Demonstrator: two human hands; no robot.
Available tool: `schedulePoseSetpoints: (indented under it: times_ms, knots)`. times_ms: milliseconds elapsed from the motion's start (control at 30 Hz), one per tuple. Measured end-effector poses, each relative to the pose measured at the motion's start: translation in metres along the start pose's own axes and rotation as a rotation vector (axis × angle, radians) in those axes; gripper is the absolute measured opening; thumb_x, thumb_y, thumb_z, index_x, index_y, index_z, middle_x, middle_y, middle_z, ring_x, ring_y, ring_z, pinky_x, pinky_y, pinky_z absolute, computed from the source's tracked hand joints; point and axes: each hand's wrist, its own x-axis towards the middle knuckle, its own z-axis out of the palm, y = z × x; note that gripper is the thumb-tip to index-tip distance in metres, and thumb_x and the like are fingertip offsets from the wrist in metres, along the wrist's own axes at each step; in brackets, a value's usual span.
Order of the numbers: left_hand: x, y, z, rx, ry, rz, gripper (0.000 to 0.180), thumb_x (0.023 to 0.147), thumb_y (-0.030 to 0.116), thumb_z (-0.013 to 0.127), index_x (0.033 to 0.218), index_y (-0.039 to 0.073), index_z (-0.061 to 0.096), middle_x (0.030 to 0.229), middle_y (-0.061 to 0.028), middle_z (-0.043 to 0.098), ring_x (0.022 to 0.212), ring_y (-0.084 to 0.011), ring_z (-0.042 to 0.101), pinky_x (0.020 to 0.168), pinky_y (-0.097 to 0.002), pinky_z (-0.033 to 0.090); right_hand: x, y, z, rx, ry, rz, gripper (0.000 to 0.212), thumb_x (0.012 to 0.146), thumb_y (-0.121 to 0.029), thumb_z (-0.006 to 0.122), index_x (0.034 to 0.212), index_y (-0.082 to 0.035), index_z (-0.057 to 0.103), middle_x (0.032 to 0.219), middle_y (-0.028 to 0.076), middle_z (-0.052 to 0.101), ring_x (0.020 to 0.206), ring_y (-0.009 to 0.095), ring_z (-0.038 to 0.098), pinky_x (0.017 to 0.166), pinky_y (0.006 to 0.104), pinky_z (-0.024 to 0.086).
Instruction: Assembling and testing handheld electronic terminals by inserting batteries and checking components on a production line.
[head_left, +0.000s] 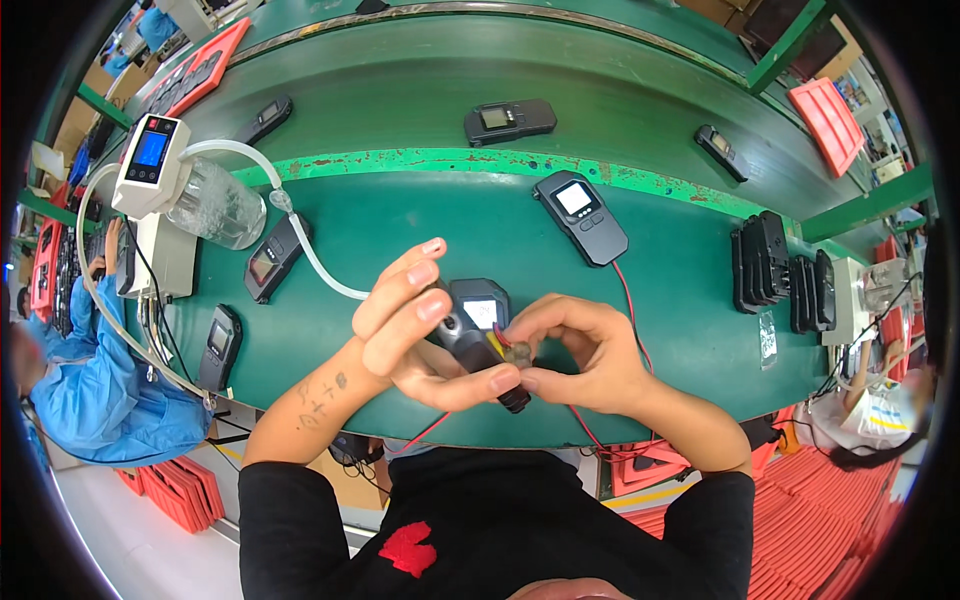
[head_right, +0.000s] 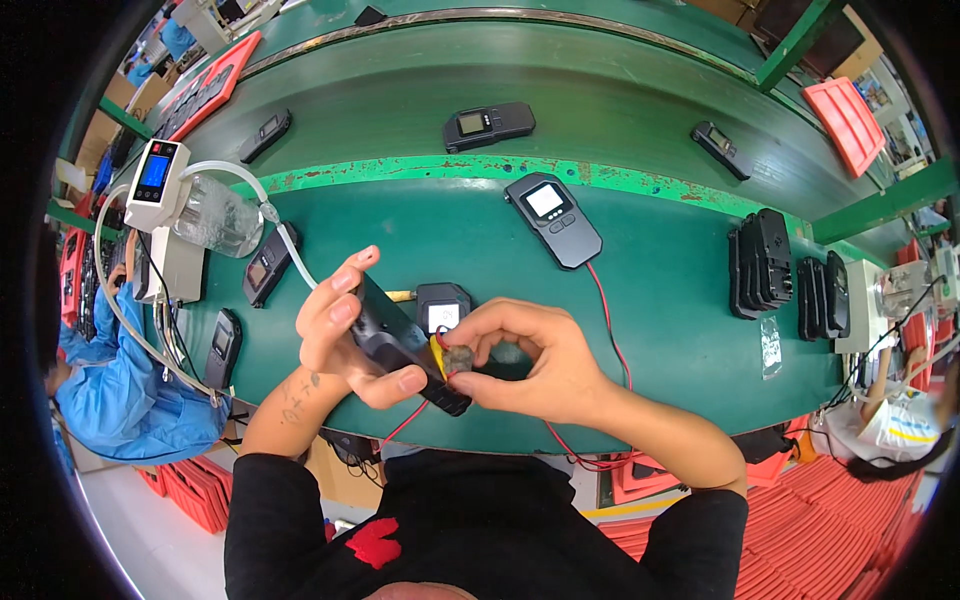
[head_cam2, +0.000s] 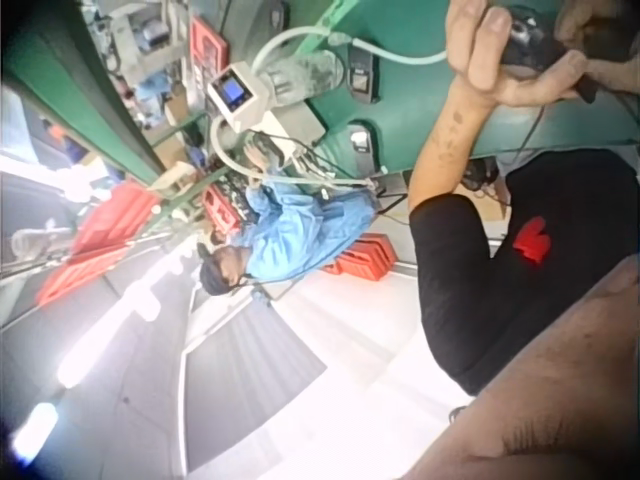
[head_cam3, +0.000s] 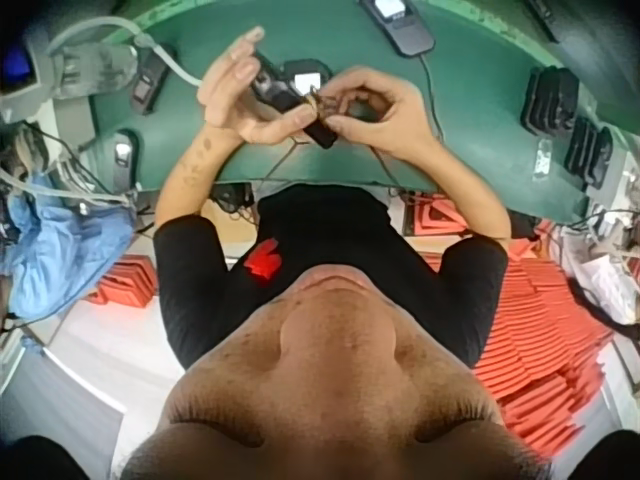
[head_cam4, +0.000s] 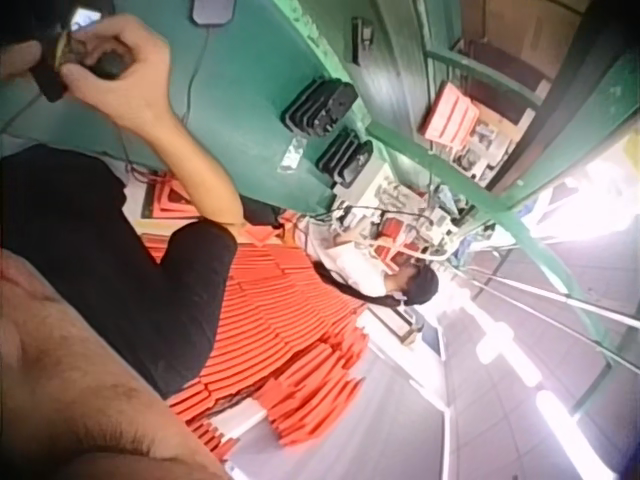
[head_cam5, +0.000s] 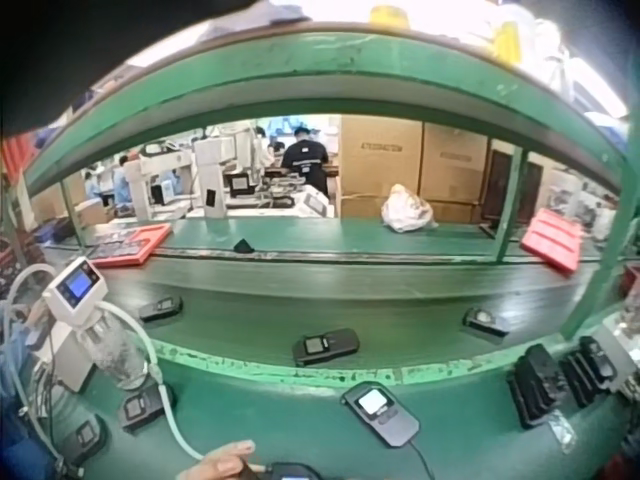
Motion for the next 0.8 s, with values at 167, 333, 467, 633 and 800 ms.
schedulePoseSetpoints:
  times_ms: [167, 333, 467, 633, 800]
  knots:
    - [0.003, 0.004, 0.005, 0.009, 0.030, -0.022, 0.046, 0.086, 0.035, 0.085, 0.126, 0.042, 0.065, 0.137, -0.0169, 0.046, 0.130, -0.0406, 0.051, 0.100, -0.0557, 0.060, -0.002, -0.002, -0.004, 0.238, -0.030, 0.046, 0.038, 0.080, 0.003, 0.086, 0.116, 0.004, 0.072, 0.114, 0.015, 0.070, 0.098, 0.020, 0.067, 0.087, 0.0336, 0.054]
    - [0.000, 0.000, 0.005, 0.004, -0.010, -0.022, 0.044, 0.084, 0.034, 0.085, 0.123, 0.043, 0.066, 0.137, -0.0164, 0.046, 0.129, -0.0403, 0.051, 0.099, -0.0559, 0.059, 0.000, 0.005, -0.007, 0.220, -0.061, 0.046, 0.037, 0.082, 0.006, 0.084, 0.117, 0.003, 0.073, 0.112, 0.011, 0.070, 0.093, 0.015, 0.066, 0.086, 0.0306, 0.054]
    - [-0.001, 0.002, 0.013, 0.014, 0.029, -0.001, 0.042, 0.084, 0.032, 0.085, 0.120, 0.043, 0.067, 0.136, -0.0153, 0.046, 0.127, -0.0397, 0.051, 0.098, -0.0549, 0.058, 0.002, 0.007, -0.004, 0.362, -0.084, 0.155, 0.036, 0.085, 0.008, 0.080, 0.121, 0.003, 0.073, 0.110, 0.009, 0.070, 0.090, 0.013, 0.064, 0.084, 0.0291, 0.054]
    - [0.001, -0.001, 0.012, 0.102, 0.028, 0.038, 0.039, 0.081, 0.034, 0.087, 0.116, 0.039, 0.072, 0.137, -0.0146, 0.048, 0.126, -0.0384, 0.051, 0.099, -0.0520, 0.057, 0.003, 0.004, -0.003, 0.405, -0.087, 0.236, 0.033, 0.091, 0.002, 0.076, 0.124, 0.003, 0.069, 0.108, 0.008, 0.069, 0.089, 0.015, 0.063, 0.083, 0.0316, 0.055]
    - [0.007, 0.002, 0.011, 0.187, -0.212, -0.117, 0.065, 0.075, 0.043, 0.092, 0.131, 0.020, 0.068, 0.140, -0.0180, 0.046, 0.128, -0.0405, 0.052, 0.102, -0.0496, 0.055, 0.013, 0.007, -0.006, 0.219, 0.009, 0.007, 0.029, 0.096, -0.008, 0.073, 0.122, 0.003, 0.066, 0.106, 0.007, 0.068, 0.088, 0.017, 0.063, 0.079, 0.0333, 0.053]
